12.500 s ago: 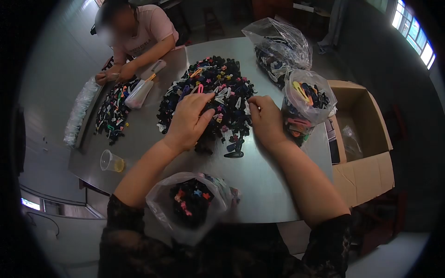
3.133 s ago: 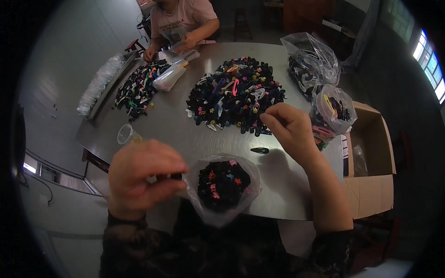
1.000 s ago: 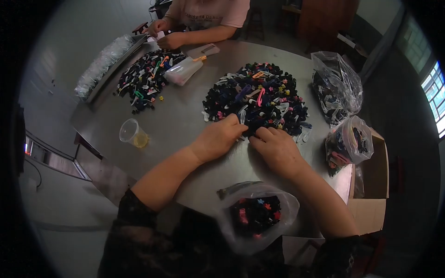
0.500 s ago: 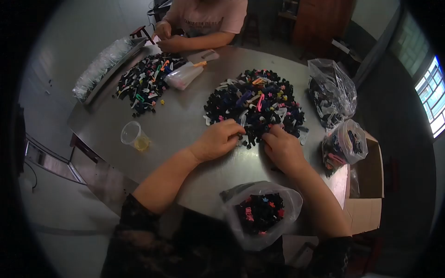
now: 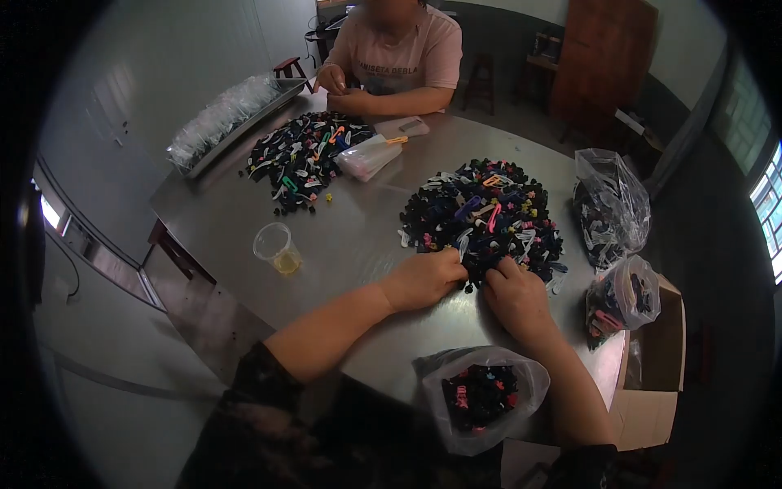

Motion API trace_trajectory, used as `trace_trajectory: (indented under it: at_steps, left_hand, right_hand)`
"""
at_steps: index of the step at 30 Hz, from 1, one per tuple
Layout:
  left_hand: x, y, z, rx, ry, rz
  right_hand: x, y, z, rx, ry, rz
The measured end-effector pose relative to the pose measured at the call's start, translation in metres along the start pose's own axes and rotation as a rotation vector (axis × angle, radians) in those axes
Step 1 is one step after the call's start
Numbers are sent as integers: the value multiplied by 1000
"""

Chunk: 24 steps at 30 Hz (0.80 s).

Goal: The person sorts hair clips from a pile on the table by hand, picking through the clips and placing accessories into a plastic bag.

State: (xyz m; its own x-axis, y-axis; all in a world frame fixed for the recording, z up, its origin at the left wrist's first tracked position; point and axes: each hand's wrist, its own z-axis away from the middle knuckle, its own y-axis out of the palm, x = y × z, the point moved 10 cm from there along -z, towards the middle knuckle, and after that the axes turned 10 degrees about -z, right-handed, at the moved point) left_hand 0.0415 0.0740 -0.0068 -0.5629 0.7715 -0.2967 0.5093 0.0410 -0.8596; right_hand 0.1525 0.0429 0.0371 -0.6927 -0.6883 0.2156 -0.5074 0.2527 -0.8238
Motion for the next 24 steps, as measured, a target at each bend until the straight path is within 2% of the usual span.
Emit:
trace_trajectory:
  at_steps: [4, 7, 12, 13, 18, 19, 21, 22, 24]
  left_hand:
    - [-5, 1, -1, 35, 30, 29]
    - [-5, -5, 0, 0, 26, 56]
    - [-5, -17, -6, -56, 28, 155]
    - [-6, -22, -6, -63, 27, 170]
    - [2, -20, -6, -8, -48, 232]
    - [3, -21, -6, -14, -52, 251]
    - [4, -21, -5, -17, -56, 257]
    - [4, -22, -5, -22, -61, 262]
    - [11, -17, -4, 25, -137, 324]
  right_hand:
    - [-3, 8, -2, 42, 1, -30]
    - [-8, -1, -8, -35, 47, -98]
    - [-55, -29, 1, -112, 458, -471]
    - [-58, -40, 6, -121, 621, -598]
    - [12, -141, 8, -300, 387, -842]
    - [39, -160, 4, -249, 124, -789]
    - [82, -170, 3, -68, -116, -762]
    - [92, -160, 4, 84, -41, -756]
    - [96, -149, 11, 27, -23, -430]
